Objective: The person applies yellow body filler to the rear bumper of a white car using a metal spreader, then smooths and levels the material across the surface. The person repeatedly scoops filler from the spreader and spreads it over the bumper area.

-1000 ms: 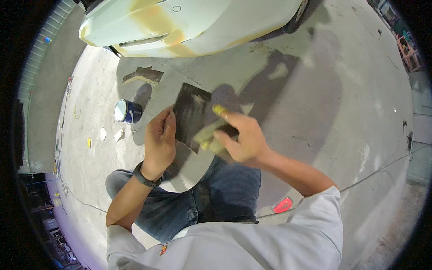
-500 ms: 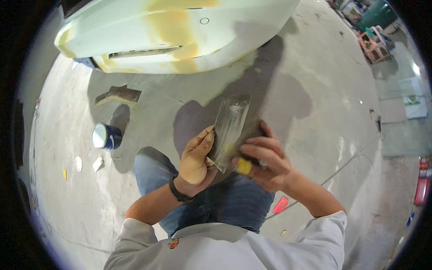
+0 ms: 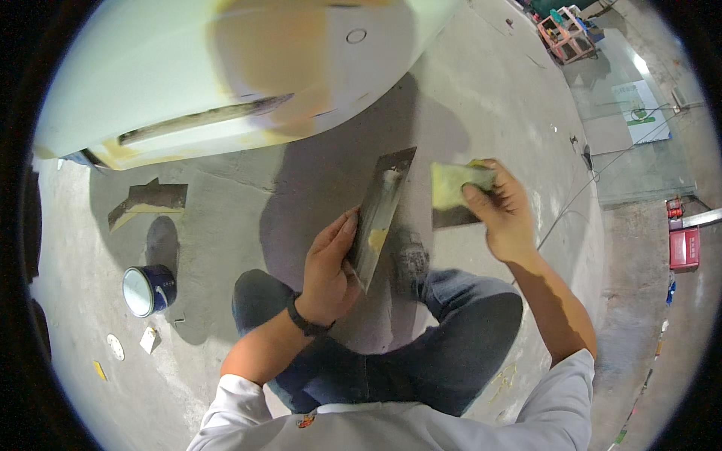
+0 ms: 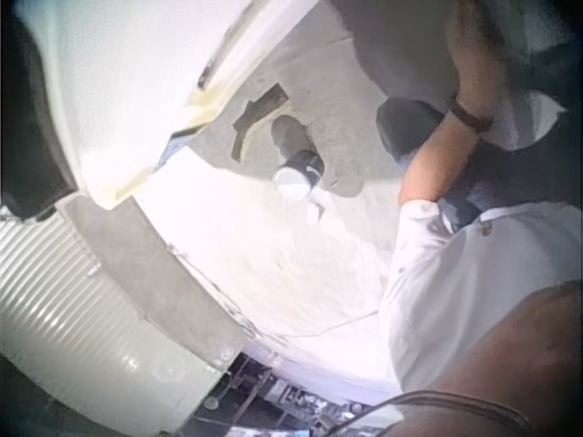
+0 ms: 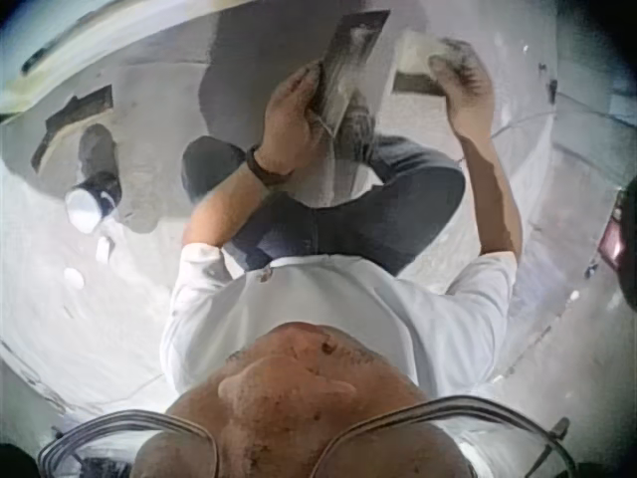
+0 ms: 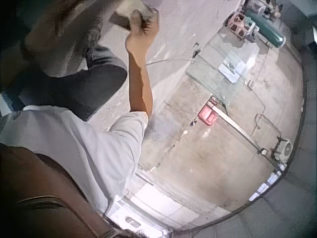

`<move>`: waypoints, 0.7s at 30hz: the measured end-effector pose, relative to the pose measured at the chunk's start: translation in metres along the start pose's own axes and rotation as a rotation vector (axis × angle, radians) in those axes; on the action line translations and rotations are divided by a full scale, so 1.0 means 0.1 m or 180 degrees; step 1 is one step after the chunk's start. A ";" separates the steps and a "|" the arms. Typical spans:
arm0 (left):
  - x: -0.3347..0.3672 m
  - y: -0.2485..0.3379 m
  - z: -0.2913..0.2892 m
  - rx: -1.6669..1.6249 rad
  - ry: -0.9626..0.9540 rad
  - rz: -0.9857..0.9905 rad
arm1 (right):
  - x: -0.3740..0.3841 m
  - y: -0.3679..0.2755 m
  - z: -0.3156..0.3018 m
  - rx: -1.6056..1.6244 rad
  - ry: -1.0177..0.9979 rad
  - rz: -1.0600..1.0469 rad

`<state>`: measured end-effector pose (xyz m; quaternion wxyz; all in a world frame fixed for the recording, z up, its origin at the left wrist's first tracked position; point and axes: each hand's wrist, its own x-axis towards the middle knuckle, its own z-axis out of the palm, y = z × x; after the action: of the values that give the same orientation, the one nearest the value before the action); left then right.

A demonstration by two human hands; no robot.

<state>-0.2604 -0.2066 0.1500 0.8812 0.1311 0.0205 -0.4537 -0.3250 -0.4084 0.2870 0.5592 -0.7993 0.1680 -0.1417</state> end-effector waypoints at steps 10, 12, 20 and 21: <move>0.52 -0.19 -1.22 0.1378 0.1408 -0.1104 | 1.30 0.32 0.78 -0.3379 -0.0711 -0.4177; 0.53 -0.17 -1.28 0.1413 0.1389 -0.1082 | 1.36 0.38 0.90 -0.3426 -0.0473 -0.4246; 0.63 -0.27 -1.26 0.1327 0.1206 -0.1158 | 1.27 0.37 0.93 -0.3258 -0.0431 -0.3964; 0.63 -0.28 -1.25 0.1294 0.1222 -0.1158 | 1.25 0.36 0.92 -0.3480 -0.0696 -0.3691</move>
<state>-0.2351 -0.2410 0.0134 0.7216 0.3815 0.1183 -0.5654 -0.1777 -0.3957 0.2275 -0.0605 -0.9293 -0.2839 -0.2282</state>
